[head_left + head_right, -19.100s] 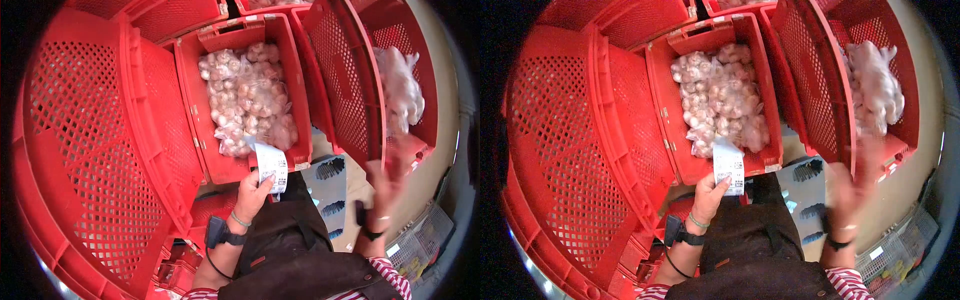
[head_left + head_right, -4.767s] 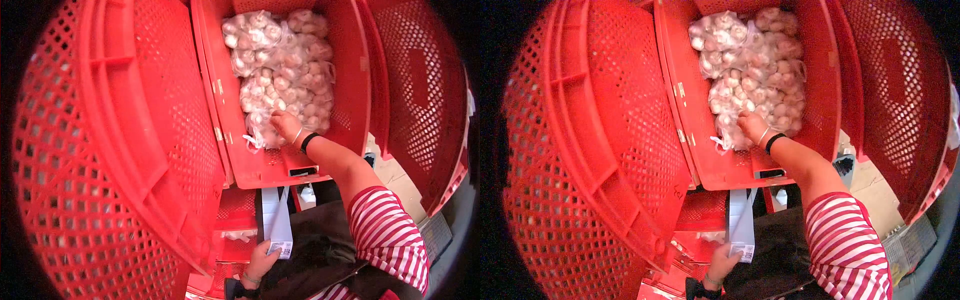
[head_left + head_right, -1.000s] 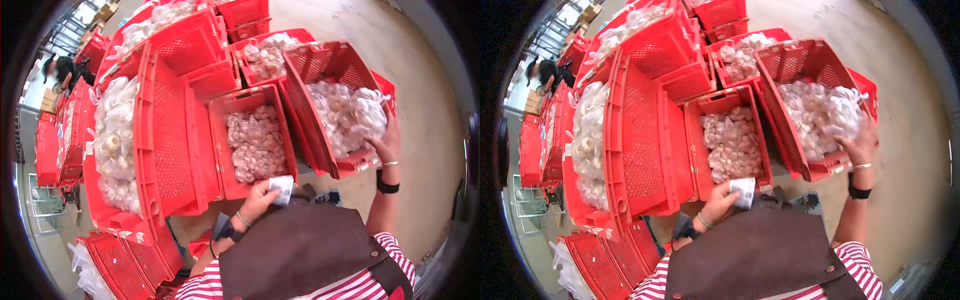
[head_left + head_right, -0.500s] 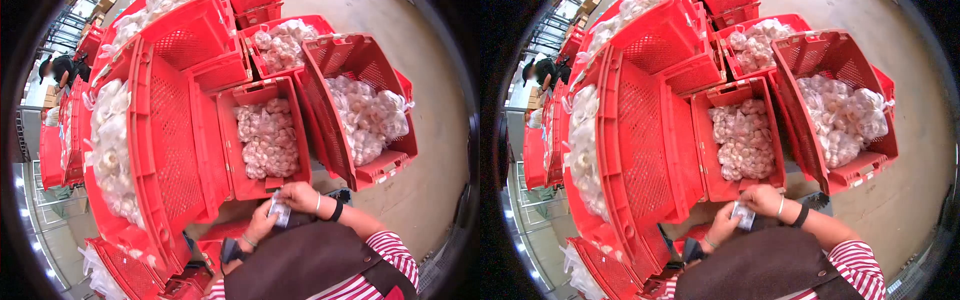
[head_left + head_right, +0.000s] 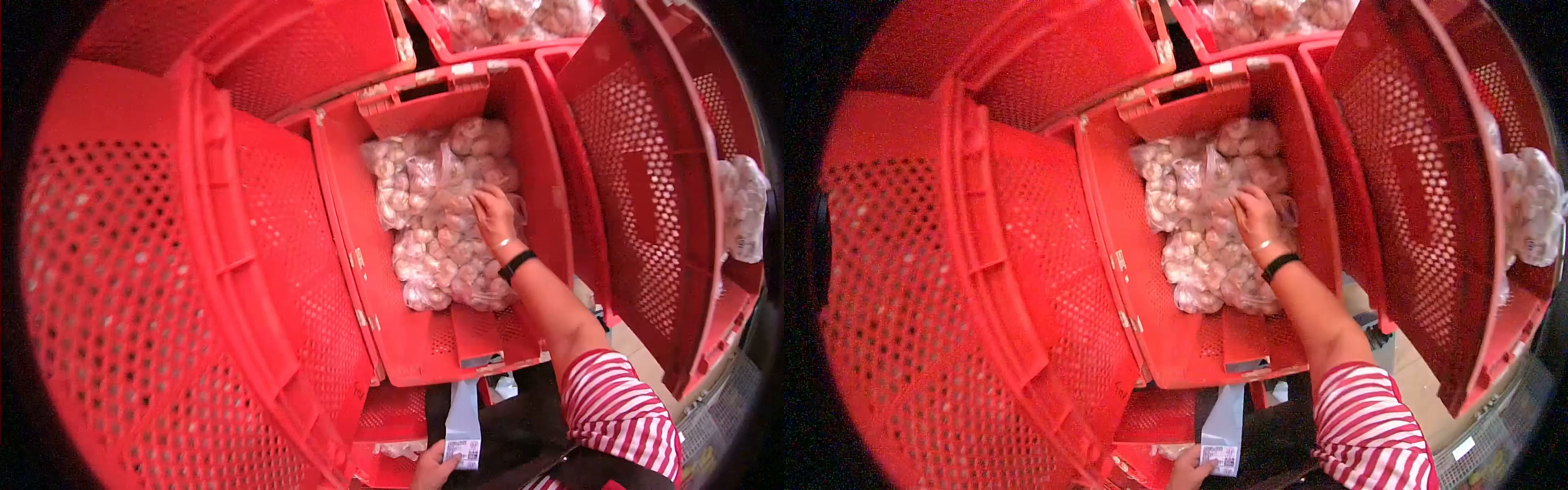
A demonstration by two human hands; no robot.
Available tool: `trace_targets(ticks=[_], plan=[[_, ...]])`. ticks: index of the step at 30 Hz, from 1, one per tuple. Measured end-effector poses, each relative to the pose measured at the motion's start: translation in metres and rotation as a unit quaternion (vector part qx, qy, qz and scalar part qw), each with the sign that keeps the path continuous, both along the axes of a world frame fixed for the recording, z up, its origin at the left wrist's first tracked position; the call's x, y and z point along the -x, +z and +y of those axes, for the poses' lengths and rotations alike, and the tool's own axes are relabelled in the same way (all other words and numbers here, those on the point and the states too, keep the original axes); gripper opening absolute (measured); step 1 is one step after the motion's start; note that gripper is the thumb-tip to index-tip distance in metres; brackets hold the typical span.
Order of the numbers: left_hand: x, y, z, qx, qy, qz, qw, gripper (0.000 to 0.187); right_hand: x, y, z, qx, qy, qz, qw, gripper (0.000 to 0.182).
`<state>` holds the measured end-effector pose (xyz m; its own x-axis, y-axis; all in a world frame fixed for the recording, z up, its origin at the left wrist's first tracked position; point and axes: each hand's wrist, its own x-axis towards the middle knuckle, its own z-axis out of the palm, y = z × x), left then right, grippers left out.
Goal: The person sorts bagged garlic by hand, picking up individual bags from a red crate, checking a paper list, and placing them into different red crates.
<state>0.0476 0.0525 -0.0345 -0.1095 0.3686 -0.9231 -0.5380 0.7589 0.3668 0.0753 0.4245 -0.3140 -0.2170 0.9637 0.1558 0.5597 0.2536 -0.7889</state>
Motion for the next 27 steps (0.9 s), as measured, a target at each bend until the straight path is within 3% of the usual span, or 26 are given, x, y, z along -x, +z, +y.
trace_targets(ticks=[3,5,6,10,13,15,18,21,24,25,27], plan=[[0.007,-0.022,-0.006,0.031,0.011,-0.044,0.999,0.032,0.011,-0.049,0.001,-0.039,0.063,-0.001,0.997,0.016],[0.009,-0.027,-0.006,0.049,0.053,-0.057,0.996,0.032,0.010,-0.074,-0.007,-0.092,0.157,-0.124,0.976,0.031],[0.007,-0.035,-0.017,0.041,0.070,-0.071,0.994,0.031,0.012,-0.055,-0.015,-0.090,0.166,-0.182,0.965,0.041],[0.007,-0.037,-0.017,0.022,0.078,-0.075,0.994,0.032,0.016,-0.044,-0.011,-0.099,0.184,-0.184,0.961,0.036],[0.004,-0.029,-0.012,0.008,0.083,-0.085,0.993,0.031,0.025,-0.047,0.004,-0.033,0.206,-0.222,0.952,0.031],[0.006,-0.018,-0.003,0.007,0.058,-0.075,0.995,0.030,0.034,-0.053,0.014,0.031,0.235,-0.332,0.913,0.030],[-0.004,-0.010,-0.018,0.003,0.064,-0.080,0.995,0.029,0.037,-0.064,0.013,0.053,0.243,-0.338,0.908,0.022],[-0.010,0.023,-0.006,-0.009,0.058,-0.094,0.994,0.029,0.027,-0.022,-0.008,0.118,0.303,-0.329,0.887,0.022],[-0.019,0.046,-0.013,-0.062,-0.039,-0.087,0.994,0.032,0.012,0.017,-0.054,0.193,0.217,-0.219,0.931,0.022],[-0.021,0.050,-0.015,-0.067,-0.041,-0.084,0.993,0.032,-0.001,0.065,-0.062,0.245,0.214,-0.166,0.931,0.026],[-0.024,0.063,-0.020,-0.096,-0.136,-0.133,0.977,0.025,-0.019,0.131,-0.076,0.319,0.153,-0.169,0.920,0.023]])
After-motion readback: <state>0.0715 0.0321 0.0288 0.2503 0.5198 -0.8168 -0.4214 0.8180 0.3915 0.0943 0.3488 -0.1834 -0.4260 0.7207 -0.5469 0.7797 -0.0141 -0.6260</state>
